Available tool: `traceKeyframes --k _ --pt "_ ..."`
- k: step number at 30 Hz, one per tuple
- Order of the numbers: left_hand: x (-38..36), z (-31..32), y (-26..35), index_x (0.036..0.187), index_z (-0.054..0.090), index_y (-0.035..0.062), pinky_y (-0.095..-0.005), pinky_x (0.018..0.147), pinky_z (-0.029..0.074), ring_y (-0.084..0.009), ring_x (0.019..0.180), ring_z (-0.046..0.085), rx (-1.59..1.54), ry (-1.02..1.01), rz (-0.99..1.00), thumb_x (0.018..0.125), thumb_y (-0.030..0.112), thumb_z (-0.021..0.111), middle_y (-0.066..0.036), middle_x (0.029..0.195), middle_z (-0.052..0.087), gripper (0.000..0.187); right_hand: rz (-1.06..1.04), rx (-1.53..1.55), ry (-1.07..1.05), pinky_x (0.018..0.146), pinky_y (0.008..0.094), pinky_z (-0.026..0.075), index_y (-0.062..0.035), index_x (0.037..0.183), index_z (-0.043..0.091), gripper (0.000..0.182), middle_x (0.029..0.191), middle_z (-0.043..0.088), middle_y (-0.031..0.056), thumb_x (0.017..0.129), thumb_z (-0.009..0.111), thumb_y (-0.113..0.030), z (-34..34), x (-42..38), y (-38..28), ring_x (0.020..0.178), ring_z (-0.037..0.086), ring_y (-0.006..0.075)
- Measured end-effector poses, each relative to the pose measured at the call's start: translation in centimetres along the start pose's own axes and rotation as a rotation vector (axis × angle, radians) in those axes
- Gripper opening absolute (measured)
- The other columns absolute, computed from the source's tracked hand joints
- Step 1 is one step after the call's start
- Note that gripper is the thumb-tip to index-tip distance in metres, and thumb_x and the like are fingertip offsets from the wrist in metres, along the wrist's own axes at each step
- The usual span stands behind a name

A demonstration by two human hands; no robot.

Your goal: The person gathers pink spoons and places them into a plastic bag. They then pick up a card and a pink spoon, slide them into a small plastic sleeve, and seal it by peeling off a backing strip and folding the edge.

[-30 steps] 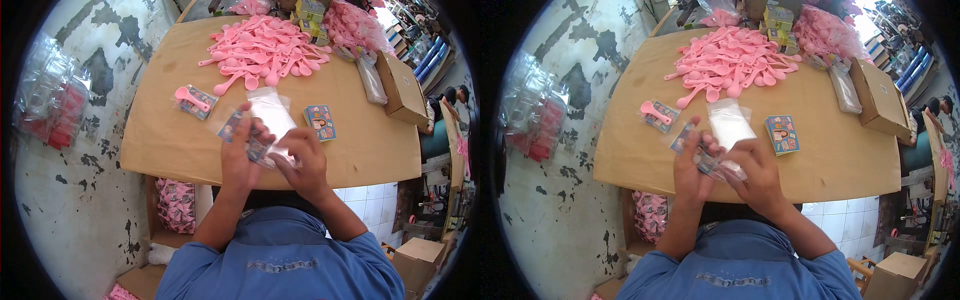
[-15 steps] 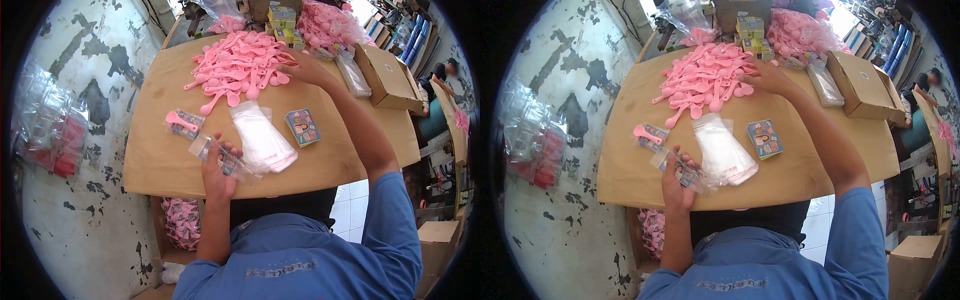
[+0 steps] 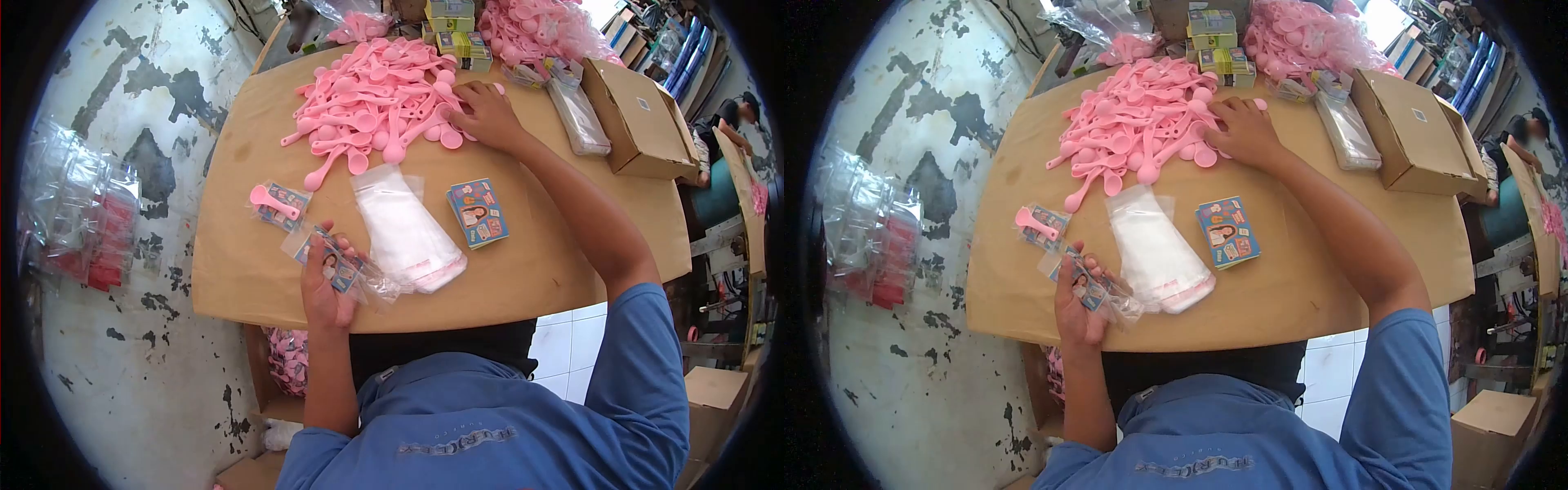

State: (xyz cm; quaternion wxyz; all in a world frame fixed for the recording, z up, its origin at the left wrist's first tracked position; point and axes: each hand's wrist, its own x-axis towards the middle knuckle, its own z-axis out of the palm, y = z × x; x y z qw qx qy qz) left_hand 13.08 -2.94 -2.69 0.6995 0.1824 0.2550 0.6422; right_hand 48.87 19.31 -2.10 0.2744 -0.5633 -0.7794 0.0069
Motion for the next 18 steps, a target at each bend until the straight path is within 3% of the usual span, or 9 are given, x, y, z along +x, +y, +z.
traceKeyframes --k 3,8,18 --pt "-0.1 0.4 0.0 0.145 0.054 0.0048 -0.0373 0.091 0.058 -0.0134 0.093 0.065 0.046 0.006 0.030 0.115 0.032 0.055 -0.004 0.102 0.063 0.041 0.009 -0.029 0.056 0.110 0.0538 0.042 -0.0168 0.144 0.065 0.068 0.136 0.065 0.0123 0.096 0.060 -0.065 0.2 -0.9 -0.3 0.131 0.058 0.0327" --pt "0.0 0.3 0.2 0.146 0.053 0.0039 -0.0365 0.093 0.058 -0.0130 0.093 0.064 0.060 -0.001 0.048 0.115 0.032 0.052 -0.004 0.102 0.061 0.041 -0.016 -0.046 0.166 0.109 0.0496 0.042 -0.0153 0.138 0.069 0.062 0.129 0.067 0.0085 0.097 0.063 -0.063 0.5 -1.4 -0.9 0.126 0.059 0.0292" --pt "0.9 -1.0 0.4 0.143 0.055 0.0036 -0.0385 0.093 0.057 -0.0152 0.094 0.062 -0.023 -0.099 0.033 0.114 0.036 0.054 -0.005 0.103 0.061 0.043 -0.015 0.012 0.172 0.109 0.0508 0.041 -0.0179 0.138 0.069 0.060 0.124 0.068 0.0104 0.096 0.063 -0.060 0.2 -1.6 -0.7 0.125 0.060 0.0290"
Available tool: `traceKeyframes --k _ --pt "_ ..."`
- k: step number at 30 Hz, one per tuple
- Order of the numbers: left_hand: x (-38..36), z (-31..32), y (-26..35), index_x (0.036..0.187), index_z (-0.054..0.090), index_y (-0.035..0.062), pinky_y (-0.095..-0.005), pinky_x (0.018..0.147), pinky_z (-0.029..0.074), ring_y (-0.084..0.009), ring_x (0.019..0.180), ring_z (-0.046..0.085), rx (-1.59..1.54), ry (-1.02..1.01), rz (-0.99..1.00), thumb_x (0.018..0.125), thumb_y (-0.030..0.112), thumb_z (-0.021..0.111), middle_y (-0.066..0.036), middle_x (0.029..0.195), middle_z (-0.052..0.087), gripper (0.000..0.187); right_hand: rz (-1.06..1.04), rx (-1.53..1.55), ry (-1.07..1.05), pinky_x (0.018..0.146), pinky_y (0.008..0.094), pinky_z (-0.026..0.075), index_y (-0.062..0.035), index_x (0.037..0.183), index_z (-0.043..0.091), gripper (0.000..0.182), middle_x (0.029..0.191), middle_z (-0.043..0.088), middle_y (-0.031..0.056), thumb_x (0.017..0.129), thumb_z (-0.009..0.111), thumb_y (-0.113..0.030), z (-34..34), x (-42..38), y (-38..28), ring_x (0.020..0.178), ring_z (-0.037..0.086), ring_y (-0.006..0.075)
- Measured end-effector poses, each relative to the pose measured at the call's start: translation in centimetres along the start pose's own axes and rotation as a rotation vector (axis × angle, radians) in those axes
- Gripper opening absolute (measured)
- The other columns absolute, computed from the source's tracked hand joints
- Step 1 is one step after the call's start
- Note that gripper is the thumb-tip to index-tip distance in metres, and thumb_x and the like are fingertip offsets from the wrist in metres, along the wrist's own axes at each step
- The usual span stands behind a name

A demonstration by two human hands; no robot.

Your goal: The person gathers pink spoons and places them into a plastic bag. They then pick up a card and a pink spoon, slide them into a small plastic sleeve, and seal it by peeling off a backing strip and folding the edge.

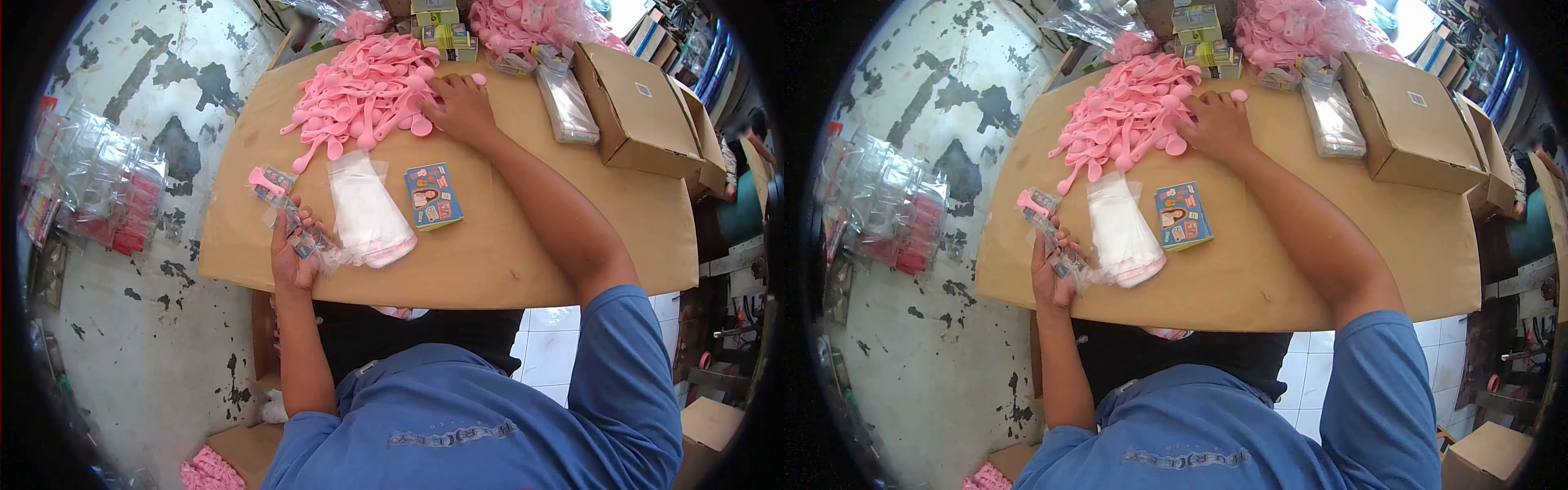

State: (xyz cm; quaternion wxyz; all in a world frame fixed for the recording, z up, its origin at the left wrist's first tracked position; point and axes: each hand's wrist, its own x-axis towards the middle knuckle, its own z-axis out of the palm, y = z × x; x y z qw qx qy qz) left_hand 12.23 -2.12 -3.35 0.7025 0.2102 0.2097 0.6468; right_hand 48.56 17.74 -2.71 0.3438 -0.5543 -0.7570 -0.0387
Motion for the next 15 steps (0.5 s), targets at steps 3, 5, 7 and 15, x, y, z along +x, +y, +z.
traceKeyframes --k 3,5,7,15 --pt "0.1 0.1 0.0 0.142 0.057 0.0033 -0.0382 0.092 0.058 -0.0154 0.095 0.062 -0.014 -0.001 -0.014 0.114 0.036 0.055 -0.005 0.103 0.061 0.043 0.003 0.043 0.014 0.110 0.0527 0.040 -0.0183 0.137 0.070 0.058 0.126 0.069 0.0133 0.095 0.062 -0.059 0.4 0.0 0.5 0.125 0.061 0.0312" --pt "0.1 0.1 0.0 0.142 0.057 0.0036 -0.0385 0.092 0.058 -0.0155 0.094 0.062 -0.047 -0.023 -0.023 0.114 0.036 0.055 -0.005 0.102 0.061 0.043 0.004 0.069 0.012 0.110 0.0523 0.040 -0.0179 0.137 0.070 0.058 0.125 0.069 0.0133 0.095 0.063 -0.058 0.3 0.1 0.5 0.124 0.061 0.0318" --pt "0.1 0.1 0.0 0.142 0.057 0.0040 -0.0389 0.092 0.058 -0.0156 0.094 0.062 -0.081 -0.035 -0.033 0.114 0.036 0.056 -0.005 0.102 0.061 0.042 -0.001 0.088 0.017 0.110 0.0523 0.041 -0.0176 0.136 0.070 0.058 0.125 0.068 0.0135 0.094 0.064 -0.057 0.8 0.2 0.8 0.124 0.061 0.0327" --pt "-0.1 0.2 -0.2 0.140 0.057 0.0049 -0.0388 0.093 0.057 -0.0159 0.093 0.064 -0.074 -0.013 -0.002 0.113 0.036 0.057 -0.006 0.102 0.062 0.041 -0.067 0.110 0.026 0.108 0.0506 0.044 -0.0141 0.134 0.070 0.057 0.126 0.067 0.0156 0.092 0.068 -0.052 1.3 0.4 1.7 0.124 0.059 0.0364"
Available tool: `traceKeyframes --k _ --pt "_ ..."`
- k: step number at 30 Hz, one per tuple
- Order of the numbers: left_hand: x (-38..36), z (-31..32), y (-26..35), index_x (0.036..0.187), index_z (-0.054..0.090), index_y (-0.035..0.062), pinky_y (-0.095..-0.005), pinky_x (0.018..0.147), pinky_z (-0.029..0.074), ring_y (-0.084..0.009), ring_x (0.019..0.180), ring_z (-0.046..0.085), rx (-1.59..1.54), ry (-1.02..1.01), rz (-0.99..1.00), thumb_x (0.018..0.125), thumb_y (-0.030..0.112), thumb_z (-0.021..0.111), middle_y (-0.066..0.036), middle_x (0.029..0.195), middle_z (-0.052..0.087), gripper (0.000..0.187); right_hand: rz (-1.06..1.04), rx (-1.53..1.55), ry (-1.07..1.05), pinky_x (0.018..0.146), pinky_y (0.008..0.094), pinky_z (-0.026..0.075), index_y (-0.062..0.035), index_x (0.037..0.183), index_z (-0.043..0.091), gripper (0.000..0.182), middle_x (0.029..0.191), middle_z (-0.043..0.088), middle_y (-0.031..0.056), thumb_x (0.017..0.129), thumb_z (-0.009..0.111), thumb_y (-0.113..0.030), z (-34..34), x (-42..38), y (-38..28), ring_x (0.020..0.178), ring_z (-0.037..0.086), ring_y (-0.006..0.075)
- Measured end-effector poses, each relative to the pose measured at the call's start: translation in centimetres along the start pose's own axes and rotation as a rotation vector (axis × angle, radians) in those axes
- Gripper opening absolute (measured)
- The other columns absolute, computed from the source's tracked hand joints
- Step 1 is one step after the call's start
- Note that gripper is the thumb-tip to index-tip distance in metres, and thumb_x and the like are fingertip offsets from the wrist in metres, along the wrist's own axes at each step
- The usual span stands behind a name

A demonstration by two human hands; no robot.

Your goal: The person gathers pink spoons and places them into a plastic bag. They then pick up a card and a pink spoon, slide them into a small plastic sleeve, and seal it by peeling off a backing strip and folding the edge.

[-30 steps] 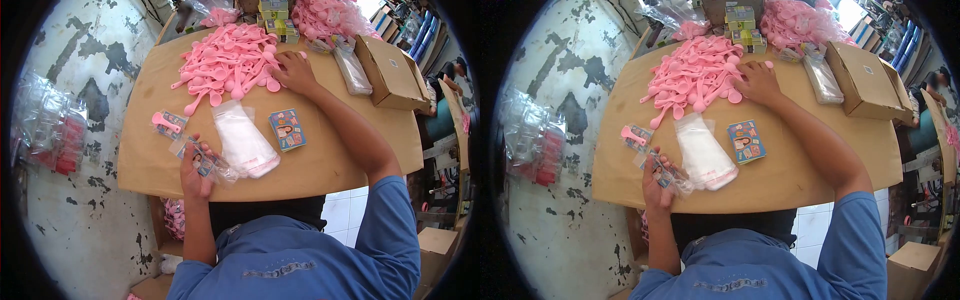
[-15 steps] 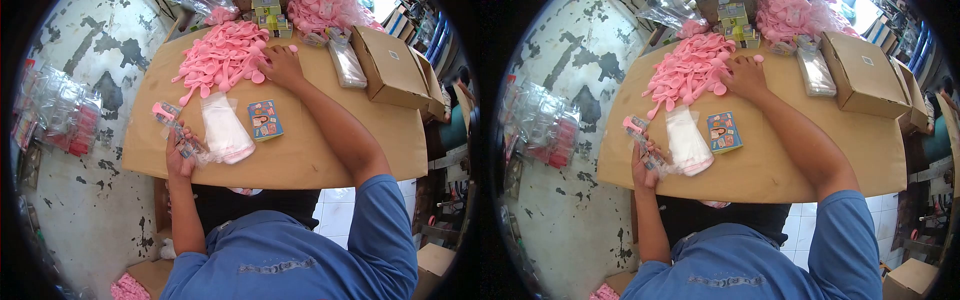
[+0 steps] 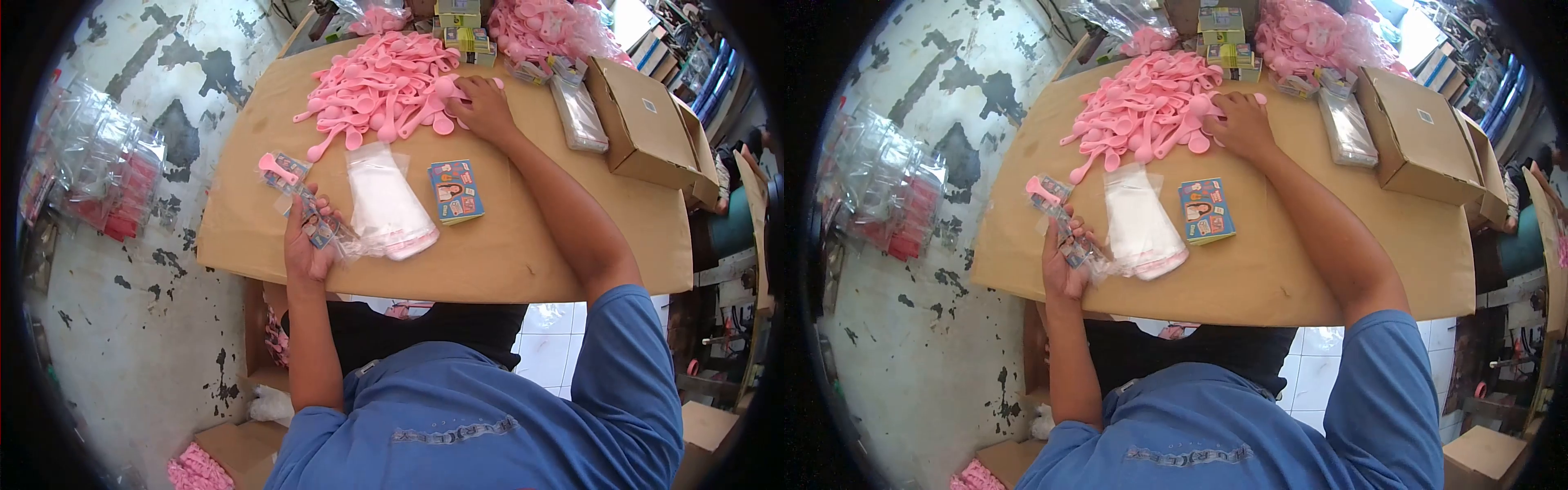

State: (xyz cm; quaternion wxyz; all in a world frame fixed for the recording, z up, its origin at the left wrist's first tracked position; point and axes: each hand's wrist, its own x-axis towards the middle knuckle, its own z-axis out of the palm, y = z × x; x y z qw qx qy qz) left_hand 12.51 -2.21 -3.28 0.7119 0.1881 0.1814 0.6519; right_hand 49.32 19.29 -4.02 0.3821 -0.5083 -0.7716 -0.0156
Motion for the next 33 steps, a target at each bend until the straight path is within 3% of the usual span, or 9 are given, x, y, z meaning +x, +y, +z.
traceKeyframes --k 5,11,14,17,20,26,29,33 --pt "-0.1 0.4 -0.3 0.139 0.058 0.0046 -0.0376 0.093 0.057 -0.0148 0.093 0.064 -0.005 0.033 0.006 0.113 0.034 0.057 -0.005 0.101 0.063 0.039 -0.074 -0.020 -0.093 0.104 0.0434 0.046 -0.0073 0.129 0.070 0.051 0.126 0.067 0.0133 0.095 0.073 -0.044 -1.8 -0.4 -0.3 0.122 0.059 0.0348" --pt "-0.3 0.4 -0.3 0.137 0.059 0.0039 -0.0367 0.094 0.056 -0.0149 0.093 0.064 -0.075 0.018 -0.005 0.112 0.032 0.060 -0.005 0.100 0.063 0.038 -0.075 0.236 -0.334 0.107 0.0443 0.046 -0.0049 0.130 0.068 0.048 0.126 0.063 0.0148 0.095 0.078 -0.036 -6.5 -2.6 -0.7 0.122 0.059 0.0335" --pt "-0.5 0.5 -0.3 0.137 0.059 0.0041 -0.0365 0.094 0.056 -0.0152 0.092 0.064 -0.084 0.013 -0.002 0.112 0.032 0.061 -0.006 0.100 0.064 0.037 -0.183 0.020 -0.132 0.106 0.0459 0.047 -0.0046 0.129 0.068 0.049 0.126 0.062 0.0162 0.096 0.077 -0.039 -9.1 -4.3 -3.5 0.122 0.060 0.0349" --pt "-0.5 0.1 -0.3 0.136 0.060 0.0070 -0.0394 0.095 0.057 -0.0159 0.091 0.068 -0.085 0.007 -0.013 0.111 0.032 0.063 -0.006 0.101 0.067 0.035 -0.004 -0.182 -0.214 0.106 0.0470 0.048 -0.0058 0.127 0.069 0.047 0.125 0.063 0.0164 0.097 0.077 -0.041 -10.4 -5.9 -5.5 0.124 0.059 0.0367" --pt "-0.4 -0.1 -0.3 0.136 0.060 0.0086 -0.0410 0.095 0.057 -0.0157 0.091 0.069 -0.066 0.010 -0.012 0.111 0.033 0.063 -0.006 0.102 0.069 0.035 0.047 -0.236 -0.116 0.099 0.0465 0.051 -0.0064 0.118 0.073 0.041 0.117 0.064 0.0155 0.096 0.076 -0.041 -10.6 -7.3 -6.8 0.115 0.061 0.0351" --pt "-0.8 0.3 -0.3 0.137 0.058 0.0080 -0.0410 0.095 0.057 -0.0152 0.091 0.068 -0.004 0.028 0.010 0.111 0.034 0.062 -0.006 0.102 0.068 0.037 0.256 -0.067 -0.120 0.091 0.0399 0.055 -0.0038 0.116 0.075 0.022 0.113 0.064 0.0148 0.100 0.072 -0.019 -11.3 -9.1 -5.9 0.098 0.067 0.0302" --pt "-0.8 0.1 -0.4 0.137 0.058 0.0075 -0.0410 0.095 0.057 -0.0153 0.090 0.067 0.017 0.033 0.022 0.112 0.034 0.062 -0.005 0.101 0.067 0.037 0.336 0.000 -0.172 0.089 0.0389 0.055 -0.0036 0.116 0.076 0.021 0.111 0.064 0.0142 0.099 0.072 -0.014 -11.9 -9.4 -7.4 0.097 0.066 0.0286" --pt "-0.8 0.1 -0.5 0.137 0.058 0.0070 -0.0412 0.095 0.057 -0.0156 0.091 0.067 0.039 0.047 0.035 0.111 0.034 0.062 -0.005 0.102 0.067 0.038 0.229 -0.011 -0.212 0.085 0.0402 0.055 -0.0019 0.114 0.074 0.021 0.108 0.065 0.0139 0.096 0.074 -0.012 -11.6 -9.6 -7.1 0.092 0.067 0.0290"
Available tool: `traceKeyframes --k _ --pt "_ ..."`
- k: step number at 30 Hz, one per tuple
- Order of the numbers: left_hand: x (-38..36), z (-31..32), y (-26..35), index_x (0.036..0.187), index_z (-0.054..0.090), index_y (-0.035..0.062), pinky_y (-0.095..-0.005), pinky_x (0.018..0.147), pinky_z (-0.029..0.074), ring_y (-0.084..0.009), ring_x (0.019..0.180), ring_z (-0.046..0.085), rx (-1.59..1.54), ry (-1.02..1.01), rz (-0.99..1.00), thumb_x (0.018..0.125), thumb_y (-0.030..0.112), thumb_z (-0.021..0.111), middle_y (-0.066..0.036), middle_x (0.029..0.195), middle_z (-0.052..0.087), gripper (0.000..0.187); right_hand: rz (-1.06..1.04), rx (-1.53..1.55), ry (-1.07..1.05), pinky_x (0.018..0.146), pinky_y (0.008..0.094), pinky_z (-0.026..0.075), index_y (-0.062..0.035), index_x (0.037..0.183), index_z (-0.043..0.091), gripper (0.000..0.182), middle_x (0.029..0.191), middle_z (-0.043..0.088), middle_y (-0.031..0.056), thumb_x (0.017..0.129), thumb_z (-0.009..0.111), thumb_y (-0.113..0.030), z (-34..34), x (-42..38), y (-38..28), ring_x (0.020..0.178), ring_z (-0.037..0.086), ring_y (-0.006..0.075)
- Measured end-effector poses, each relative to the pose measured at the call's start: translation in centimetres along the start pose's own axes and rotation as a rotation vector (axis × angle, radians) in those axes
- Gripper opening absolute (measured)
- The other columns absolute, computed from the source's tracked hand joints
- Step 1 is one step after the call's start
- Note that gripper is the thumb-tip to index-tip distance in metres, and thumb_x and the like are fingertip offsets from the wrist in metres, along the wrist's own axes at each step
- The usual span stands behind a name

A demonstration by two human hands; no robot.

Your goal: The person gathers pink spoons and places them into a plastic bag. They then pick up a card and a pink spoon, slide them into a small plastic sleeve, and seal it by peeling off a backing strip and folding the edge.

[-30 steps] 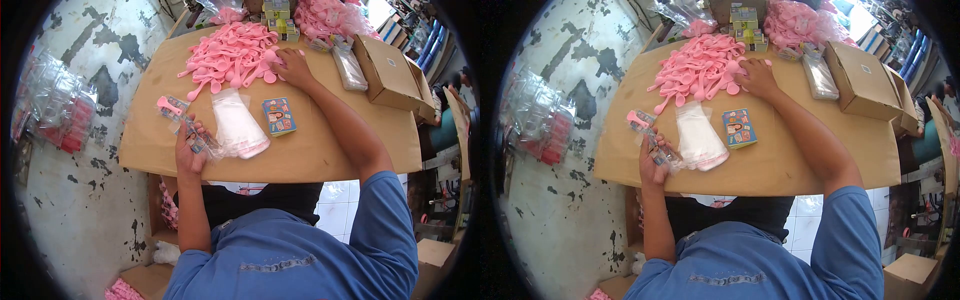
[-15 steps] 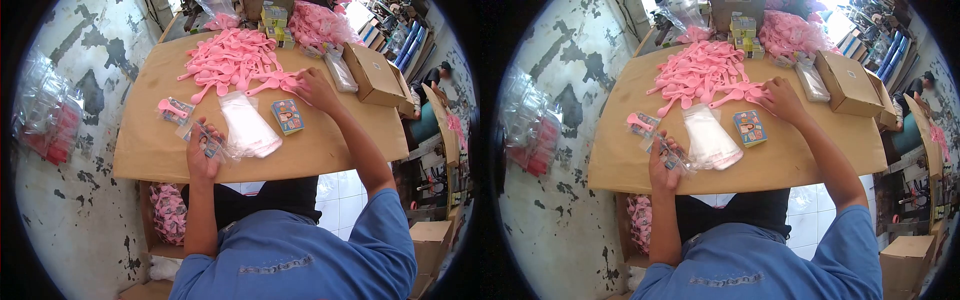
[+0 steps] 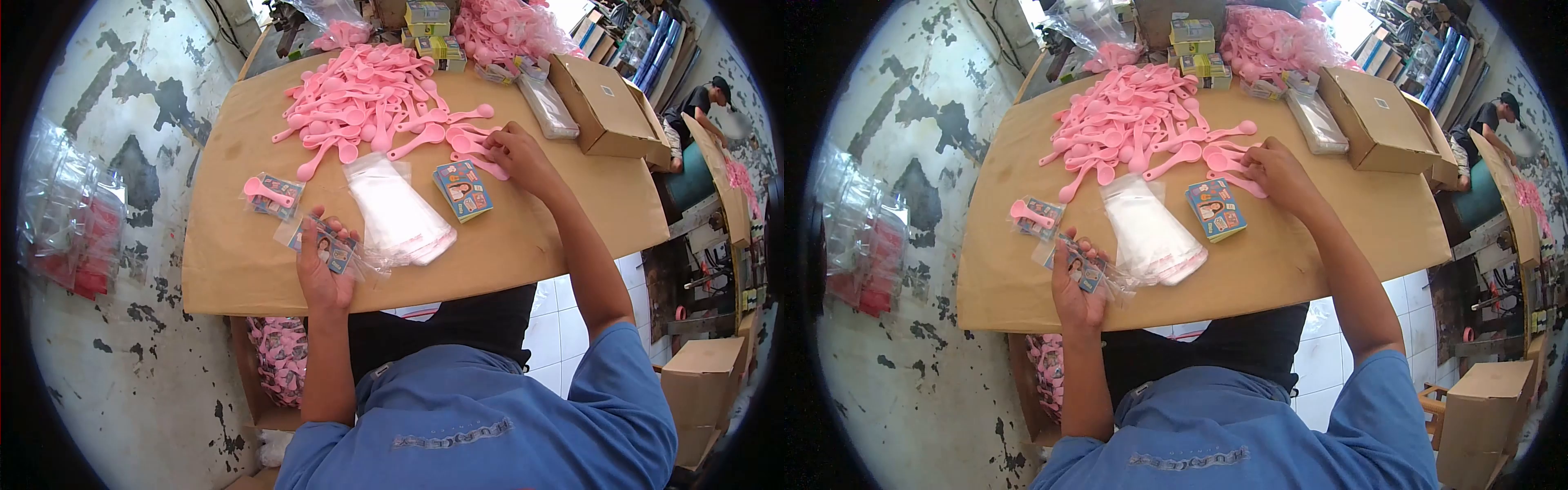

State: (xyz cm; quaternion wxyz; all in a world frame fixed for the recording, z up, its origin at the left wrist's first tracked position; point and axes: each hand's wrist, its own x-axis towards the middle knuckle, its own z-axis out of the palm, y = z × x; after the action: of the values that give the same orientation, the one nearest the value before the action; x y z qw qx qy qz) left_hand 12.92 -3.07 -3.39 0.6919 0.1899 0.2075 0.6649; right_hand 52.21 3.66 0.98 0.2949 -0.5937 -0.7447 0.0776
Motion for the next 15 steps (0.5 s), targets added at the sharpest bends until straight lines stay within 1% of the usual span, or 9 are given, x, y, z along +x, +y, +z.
traceKeyframes --k 2,5,8,9,10,12,13,14,15 --pt "0.0 0.1 0.0 0.137 0.058 0.0066 -0.0412 0.096 0.056 -0.0166 0.092 0.066 -0.009 0.004 0.003 0.111 0.034 0.062 -0.006 0.103 0.067 0.038 -0.087 -0.115 0.023 0.082 0.0410 0.055 -0.0018 0.113 0.072 0.021 0.103 0.067 0.0130 0.094 0.074 -0.011 0.5 0.4 1.0 0.089 0.067 0.0296" --pt "0.1 0.4 0.0 0.137 0.058 0.0061 -0.0427 0.099 0.056 -0.0187 0.097 0.066 -0.053 0.051 0.017 0.111 0.035 0.062 -0.008 0.107 0.066 0.039 -0.003 -0.119 0.107 0.079 0.0405 0.054 -0.0009 0.111 0.070 0.020 0.093 0.069 0.0102 0.096 0.075 -0.014 -0.3 0.7 0.3 0.085 0.067 0.0265" --pt "0.6 1.9 0.2 0.136 0.059 0.0031 -0.0425 0.101 0.056 -0.0207 0.100 0.065 -0.091 0.116 0.126 0.111 0.034 0.063 -0.010 0.111 0.065 0.040 0.072 0.129 0.194 0.068 0.0328 0.052 -0.0008 0.111 0.069 0.019 0.086 0.070 0.0051 0.100 0.074 -0.015 -3.2 -1.2 -4.4 0.078 0.066 0.0153" --pt "0.8 2.6 0.4 0.135 0.059 0.0017 -0.0419 0.102 0.056 -0.0213 0.101 0.064 -0.095 0.135 0.177 0.111 0.033 0.063 -0.011 0.112 0.065 0.040 0.134 0.331 0.151 0.063 0.0278 0.049 -0.0015 0.111 0.069 0.018 0.087 0.071 0.0032 0.101 0.074 -0.016 -3.9 -2.3 -6.3 0.074 0.063 0.0098" --pt "1.1 3.2 0.7 0.135 0.059 0.0010 -0.0439 0.106 0.056 -0.0222 0.103 0.065 -0.126 0.123 0.211 0.110 0.034 0.064 -0.012 0.115 0.066 0.042 0.195 0.532 0.107 0.058 0.0229 0.046 -0.0023 0.111 0.069 0.018 0.088 0.072 0.0014 0.102 0.074 -0.017 -4.2 -3.5 -8.1 0.071 0.060 0.0043" --pt "1.5 4.6 1.0 0.135 0.059 0.0012 -0.0444 0.108 0.056 -0.0227 0.104 0.066 -0.137 0.125 0.284 0.110 0.035 0.063 -0.011 0.115 0.066 0.042 0.261 0.736 -0.052 0.051 0.0183 0.040 -0.0042 0.111 0.070 0.018 0.092 0.074 -0.0001 0.102 0.075 -0.018 -3.4 -6.7 -11.7 0.066 0.057 -0.0005" --pt "1.7 5.2 1.0 0.135 0.059 0.0013 -0.0446 0.110 0.055 -0.0229 0.105 0.066 -0.142 0.117 0.314 0.110 0.035 0.063 -0.011 0.116 0.066 0.042 0.342 0.731 -0.156 0.050 0.0191 0.040 -0.0039 0.111 0.070 0.018 0.092 0.074 0.0005 0.101 0.076 -0.018 -3.3 -7.9 -14.0 0.065 0.056 0.0001" --pt "1.9 5.4 1.0 0.136 0.059 0.0025 -0.0455 0.112 0.054 -0.0227 0.105 0.067 -0.148 0.091 0.317 0.110 0.037 0.063 -0.010 0.115 0.067 0.043 0.384 0.777 -0.236 0.058 0.0206 0.044 -0.0030 0.113 0.074 0.018 0.086 0.072 -0.0013 0.101 0.077 -0.016 -2.9 -8.8 -15.2 0.071 0.059 0.0013" --pt "2.0 5.6 0.9 0.136 0.059 0.0032 -0.0458 0.112 0.054 -0.0224 0.105 0.067 -0.154 0.041 0.305 0.110 0.038 0.063 -0.010 0.114 0.067 0.043 0.364 0.821 -0.243 0.059 0.0207 0.045 -0.0025 0.113 0.074 0.018 0.087 0.072 -0.0012 0.101 0.077 -0.015 -2.1 -9.2 -15.8 0.071 0.059 0.0015"
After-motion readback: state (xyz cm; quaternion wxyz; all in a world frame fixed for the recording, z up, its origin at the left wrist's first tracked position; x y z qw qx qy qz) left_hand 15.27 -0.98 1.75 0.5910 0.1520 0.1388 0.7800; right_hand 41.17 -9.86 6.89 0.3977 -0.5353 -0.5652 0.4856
